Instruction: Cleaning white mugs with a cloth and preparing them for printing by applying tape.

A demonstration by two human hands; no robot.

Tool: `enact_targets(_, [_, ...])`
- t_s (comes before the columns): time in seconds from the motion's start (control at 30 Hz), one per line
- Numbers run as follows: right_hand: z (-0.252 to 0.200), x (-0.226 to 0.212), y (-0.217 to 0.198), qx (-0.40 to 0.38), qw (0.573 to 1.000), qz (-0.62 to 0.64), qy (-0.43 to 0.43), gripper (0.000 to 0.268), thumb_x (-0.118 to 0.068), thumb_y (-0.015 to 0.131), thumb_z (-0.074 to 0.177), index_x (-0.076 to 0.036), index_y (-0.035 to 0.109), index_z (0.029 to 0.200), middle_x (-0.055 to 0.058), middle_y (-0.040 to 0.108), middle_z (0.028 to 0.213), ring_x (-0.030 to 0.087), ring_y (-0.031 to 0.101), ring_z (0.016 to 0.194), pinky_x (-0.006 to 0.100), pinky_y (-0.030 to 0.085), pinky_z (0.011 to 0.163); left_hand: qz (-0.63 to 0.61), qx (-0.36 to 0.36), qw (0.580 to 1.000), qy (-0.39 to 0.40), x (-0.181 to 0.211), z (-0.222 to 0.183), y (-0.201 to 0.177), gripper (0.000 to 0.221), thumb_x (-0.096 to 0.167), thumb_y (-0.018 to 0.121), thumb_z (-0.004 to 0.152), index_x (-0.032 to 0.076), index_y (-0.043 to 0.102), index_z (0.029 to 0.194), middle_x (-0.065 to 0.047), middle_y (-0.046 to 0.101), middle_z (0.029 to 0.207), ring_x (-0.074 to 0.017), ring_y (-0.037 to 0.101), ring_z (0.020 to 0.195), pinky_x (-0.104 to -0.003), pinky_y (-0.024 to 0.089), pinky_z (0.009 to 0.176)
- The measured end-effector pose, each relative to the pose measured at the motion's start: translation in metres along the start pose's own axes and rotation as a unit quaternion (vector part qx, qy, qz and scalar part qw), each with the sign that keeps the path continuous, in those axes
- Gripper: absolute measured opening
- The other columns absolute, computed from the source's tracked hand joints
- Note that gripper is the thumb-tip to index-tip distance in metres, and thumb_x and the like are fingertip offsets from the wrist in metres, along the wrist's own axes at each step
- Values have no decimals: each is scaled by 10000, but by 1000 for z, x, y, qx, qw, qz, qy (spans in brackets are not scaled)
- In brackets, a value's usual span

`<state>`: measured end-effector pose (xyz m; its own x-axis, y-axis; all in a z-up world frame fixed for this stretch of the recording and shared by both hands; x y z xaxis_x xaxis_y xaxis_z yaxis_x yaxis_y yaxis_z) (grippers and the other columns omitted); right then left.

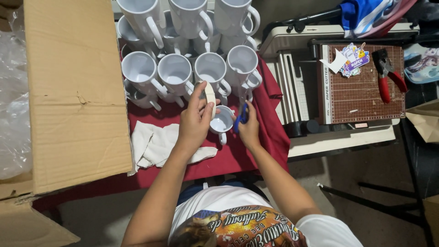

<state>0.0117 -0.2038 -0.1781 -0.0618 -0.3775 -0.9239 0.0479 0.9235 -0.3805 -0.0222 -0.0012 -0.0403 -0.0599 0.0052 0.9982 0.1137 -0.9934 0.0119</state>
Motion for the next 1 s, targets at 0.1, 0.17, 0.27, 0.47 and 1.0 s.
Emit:
enact_targets(0.1, [-10, 10, -11, -21, 980, 158, 119, 727, -62, 740, 847, -90, 394, 1486, 63, 600, 964, 219, 610, 677, 344, 506, 547, -14, -7, 1000, -3, -2, 1, 2, 574, 47, 535, 1050, 97, 325, 1581, -170, 765, 1162, -170, 772, 968, -299, 602, 859])
enact_targets(0.17, [0, 25, -22, 20, 994, 105, 4, 709, -23, 755, 882, -68, 401, 1494, 61, 573, 1010, 174, 587, 795, 305, 512, 673, -24, -17, 1000, -6, 0, 1, 6, 581, 43, 536, 1045, 92, 319, 1582, -174, 756, 1172, -173, 769, 978, -300, 601, 865])
enact_targets(0.27, [4, -19, -37, 40, 986, 125, -104, 682, 25, 744, 935, -47, 384, 1509, 62, 565, 1055, 128, 582, 930, 265, 531, 813, -31, -37, 999, -8, 6, 2, 15, 596, 41, 544, 1036, 85, 313, 1584, -183, 738, 1200, -180, 765, 993, -303, 598, 875])
enact_targets(0.47, [2, -138, -36, -77, 952, 224, -193, 665, 67, 679, 965, -64, 329, 1516, 108, 635, 1270, 152, 638, 1097, 283, 565, 976, 39, -55, 997, 33, 16, 2, 27, 586, 55, 570, 1034, 89, 353, 1577, -189, 744, 1204, -217, 768, 1037, -326, 601, 881])
enact_targets(1.0, [8, -169, -12, -158, 958, 154, -185, 751, 27, 755, 915, -26, 352, 1546, 41, 617, 1013, 91, 632, 898, 246, 589, 775, 70, -13, 997, 22, 15, 14, 8, 447, 43, 588, 984, 64, 501, 1422, -153, 773, 1062, -228, 793, 938, -345, 622, 807])
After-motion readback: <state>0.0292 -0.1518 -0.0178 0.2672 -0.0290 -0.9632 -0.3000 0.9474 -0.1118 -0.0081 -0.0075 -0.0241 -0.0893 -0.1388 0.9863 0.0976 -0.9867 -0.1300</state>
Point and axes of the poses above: each hand's wrist, its own z-axis towards the middle knuckle, its own y-axis out of the palm, x = y × z, the point moved 6 cm from there along z, towards the middle knuckle
